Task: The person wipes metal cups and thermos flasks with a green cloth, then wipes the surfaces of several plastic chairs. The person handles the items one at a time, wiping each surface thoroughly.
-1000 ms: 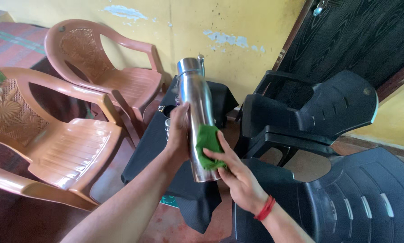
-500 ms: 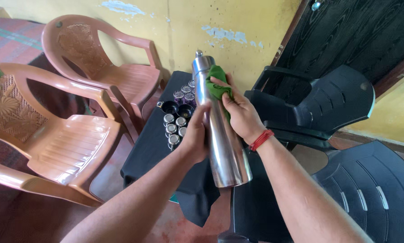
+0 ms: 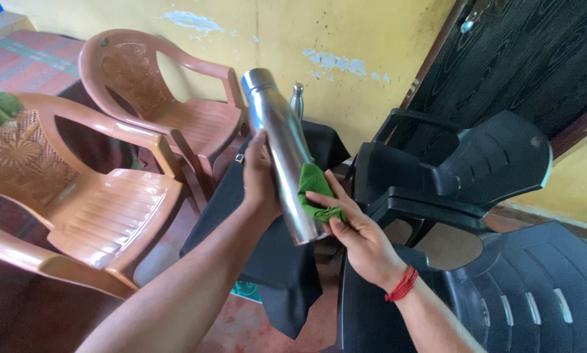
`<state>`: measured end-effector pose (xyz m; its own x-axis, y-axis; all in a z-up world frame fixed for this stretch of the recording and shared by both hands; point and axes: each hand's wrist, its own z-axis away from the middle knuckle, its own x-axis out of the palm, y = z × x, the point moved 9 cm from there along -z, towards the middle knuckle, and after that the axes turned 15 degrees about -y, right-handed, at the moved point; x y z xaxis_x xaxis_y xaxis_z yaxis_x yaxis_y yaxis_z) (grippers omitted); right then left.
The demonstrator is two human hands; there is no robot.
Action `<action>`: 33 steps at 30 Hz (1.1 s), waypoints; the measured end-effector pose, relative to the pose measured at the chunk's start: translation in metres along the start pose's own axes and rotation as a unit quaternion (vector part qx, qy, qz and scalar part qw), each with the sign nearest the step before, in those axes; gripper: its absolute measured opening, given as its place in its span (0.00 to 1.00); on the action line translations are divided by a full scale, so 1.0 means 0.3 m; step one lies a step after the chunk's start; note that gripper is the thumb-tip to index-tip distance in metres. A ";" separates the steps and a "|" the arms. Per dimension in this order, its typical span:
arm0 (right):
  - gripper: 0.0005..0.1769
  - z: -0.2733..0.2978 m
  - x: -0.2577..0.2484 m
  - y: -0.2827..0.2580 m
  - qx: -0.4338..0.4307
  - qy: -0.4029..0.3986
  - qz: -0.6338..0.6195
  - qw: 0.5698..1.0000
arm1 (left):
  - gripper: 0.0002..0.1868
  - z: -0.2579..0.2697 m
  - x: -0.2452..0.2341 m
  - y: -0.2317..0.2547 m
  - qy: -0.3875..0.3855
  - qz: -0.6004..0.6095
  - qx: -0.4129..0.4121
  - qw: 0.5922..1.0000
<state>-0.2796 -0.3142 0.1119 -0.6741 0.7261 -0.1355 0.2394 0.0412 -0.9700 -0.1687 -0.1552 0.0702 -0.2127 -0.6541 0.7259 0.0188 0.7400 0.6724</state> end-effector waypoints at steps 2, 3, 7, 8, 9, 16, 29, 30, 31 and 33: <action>0.24 -0.012 -0.011 0.015 -0.015 0.015 0.022 1.000 | 0.31 0.000 0.029 -0.010 -0.046 -0.038 0.029 0.998; 0.24 -0.038 -0.026 0.007 -0.034 0.023 0.066 0.997 | 0.29 0.001 0.049 -0.015 -0.071 -0.057 0.044 0.995; 0.25 -0.123 -0.118 -0.059 -0.094 0.123 0.225 0.962 | 0.30 0.028 0.111 -0.123 -0.131 -0.070 -0.063 0.987; 0.24 -0.142 -0.143 -0.079 -0.107 0.130 0.222 0.960 | 0.31 0.040 0.139 -0.131 -0.170 -0.051 -0.067 0.982; 0.24 -0.157 -0.171 -0.101 -0.119 0.137 0.218 0.959 | 0.33 0.053 0.168 -0.138 -0.210 -0.031 -0.071 0.975; 0.24 -0.187 -0.186 -0.157 -0.141 0.090 0.226 0.960 | 0.43 0.067 0.216 -0.105 -0.113 -0.056 -0.035 0.991; 0.31 0.114 -0.123 0.126 0.023 0.115 -0.081 0.990 | 0.43 0.009 0.161 -0.010 -0.074 -0.008 -0.062 0.995; 0.30 0.101 -0.113 0.121 0.012 0.125 -0.087 0.988 | 0.44 0.016 0.159 -0.053 -0.078 -0.003 -0.112 0.991; 0.30 0.084 -0.105 0.113 0.001 0.134 -0.092 0.987 | 0.43 0.022 0.166 -0.079 -0.094 0.001 -0.118 0.988; 0.30 0.043 -0.113 0.076 -0.016 0.164 -0.046 0.985 | 0.42 0.039 0.188 -0.141 -0.129 0.008 -0.132 0.983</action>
<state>-0.2603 -0.3469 0.0917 -0.4334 0.9007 0.0294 0.2143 0.1347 -0.9674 -0.1928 -0.2214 0.0810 -0.4510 -0.5562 0.6980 0.2690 0.6610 0.7005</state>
